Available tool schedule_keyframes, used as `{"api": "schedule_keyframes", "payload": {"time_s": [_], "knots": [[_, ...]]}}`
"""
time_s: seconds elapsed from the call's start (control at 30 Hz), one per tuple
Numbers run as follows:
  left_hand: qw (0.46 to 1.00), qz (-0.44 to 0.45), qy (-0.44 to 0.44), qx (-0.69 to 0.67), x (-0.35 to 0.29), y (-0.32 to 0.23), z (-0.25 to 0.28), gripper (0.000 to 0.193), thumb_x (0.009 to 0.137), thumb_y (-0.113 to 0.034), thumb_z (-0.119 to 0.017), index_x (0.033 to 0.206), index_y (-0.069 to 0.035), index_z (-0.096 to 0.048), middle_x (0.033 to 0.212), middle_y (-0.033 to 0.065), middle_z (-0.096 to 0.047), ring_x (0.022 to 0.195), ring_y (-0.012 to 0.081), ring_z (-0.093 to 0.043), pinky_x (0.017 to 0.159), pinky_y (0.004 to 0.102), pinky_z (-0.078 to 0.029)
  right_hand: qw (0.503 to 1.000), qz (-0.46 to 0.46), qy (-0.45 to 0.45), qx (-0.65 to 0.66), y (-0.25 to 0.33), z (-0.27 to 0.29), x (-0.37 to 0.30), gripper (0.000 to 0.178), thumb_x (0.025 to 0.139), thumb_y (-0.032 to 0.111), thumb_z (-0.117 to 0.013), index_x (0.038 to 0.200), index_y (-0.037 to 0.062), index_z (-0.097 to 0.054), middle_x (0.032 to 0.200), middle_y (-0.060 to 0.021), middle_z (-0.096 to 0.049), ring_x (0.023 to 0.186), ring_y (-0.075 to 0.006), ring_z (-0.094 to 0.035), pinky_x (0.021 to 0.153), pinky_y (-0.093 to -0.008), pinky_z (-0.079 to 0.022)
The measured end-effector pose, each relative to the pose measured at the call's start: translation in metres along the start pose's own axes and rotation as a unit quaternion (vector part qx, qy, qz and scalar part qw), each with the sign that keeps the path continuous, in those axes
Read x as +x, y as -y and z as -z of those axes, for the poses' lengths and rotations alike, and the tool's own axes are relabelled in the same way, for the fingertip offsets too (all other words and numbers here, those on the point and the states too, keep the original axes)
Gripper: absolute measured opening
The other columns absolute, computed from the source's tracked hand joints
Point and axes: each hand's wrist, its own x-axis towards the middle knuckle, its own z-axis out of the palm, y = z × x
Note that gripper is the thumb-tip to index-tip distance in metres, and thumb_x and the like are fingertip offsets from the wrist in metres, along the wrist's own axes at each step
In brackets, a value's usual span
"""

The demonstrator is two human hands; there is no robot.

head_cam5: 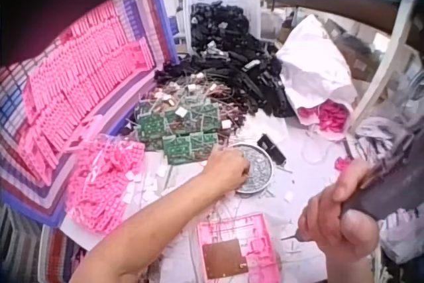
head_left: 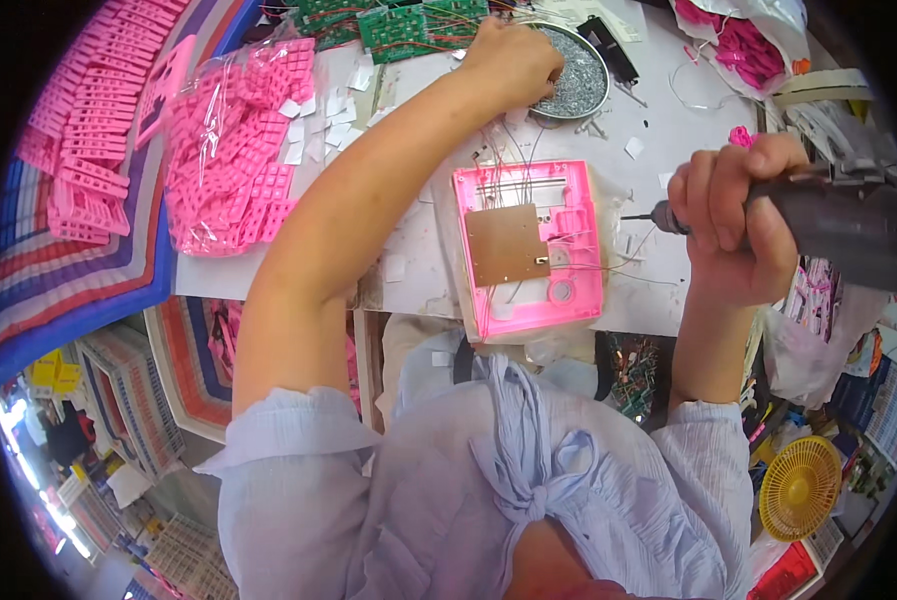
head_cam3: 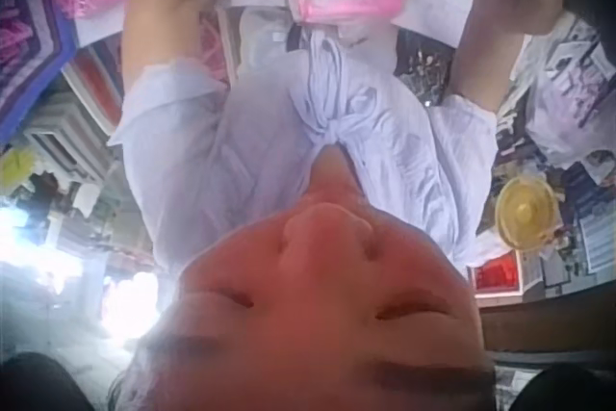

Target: Assembling electronic and plastic components for a toy piggy bank at a factory workbench.

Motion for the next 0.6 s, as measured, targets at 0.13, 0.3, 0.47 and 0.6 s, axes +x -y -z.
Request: {"api": "schedule_keyframes", "payload": {"time_s": [0.13,0.3,0.47,0.6], "knots": [[0.994,-0.006,-0.097,0.041,0.013,-0.001,-0.008,0.016,0.083,-0.029,-0.067,0.084,-0.015,-0.074,0.086,0.0054,-0.071,0.089,0.0239,-0.067,0.087,0.0491,-0.041,0.999,0.013,-0.035,-0.028,0.002,0.011,-0.019,0.03,0.092,0.013,-0.056,0.118,0.0019,-0.047,0.059,0.0,-0.043,0.049,-0.01,-0.038,0.048,-0.029,-0.035],[0.988,-0.006,-0.139,0.063,0.019,0.009,-0.013,0.025,0.086,-0.031,-0.062,0.076,-0.011,-0.073,0.079,0.0098,-0.069,0.083,0.0275,-0.066,0.08,0.0449,-0.043,0.999,-0.013,-0.038,0.01,-0.009,0.002,-0.015,0.027,0.092,0.01,-0.056,0.116,0.0019,-0.047,0.06,-0.0012,-0.044,0.048,-0.0091,-0.037,0.047,-0.0286,-0.034],[0.979,0.02,-0.201,-0.032,-0.004,-0.004,0.012,0.023,0.086,-0.029,-0.063,0.074,-0.011,-0.072,0.079,0.0099,-0.069,0.082,0.028,-0.066,0.078,0.045,-0.042,1.0,-0.009,-0.019,0.013,-0.015,-0.002,-0.014,0.026,0.092,0.009,-0.057,0.115,0.0013,-0.047,0.061,-0.002,-0.046,0.047,-0.0095,-0.038,0.047,-0.0282,-0.034],[0.98,0.021,-0.193,-0.035,-0.026,-0.019,0.019,0.025,0.087,-0.028,-0.062,0.071,-0.011,-0.071,0.079,0.0094,-0.07,0.081,0.0272,-0.067,0.076,0.0453,-0.041,0.999,-0.01,-0.039,0.029,-0.02,-0.007,-0.016,0.026,0.092,0.008,-0.058,0.114,0.0008,-0.047,0.061,-0.003,-0.047,0.047,-0.0098,-0.039,0.046,-0.0282,-0.034]]}}
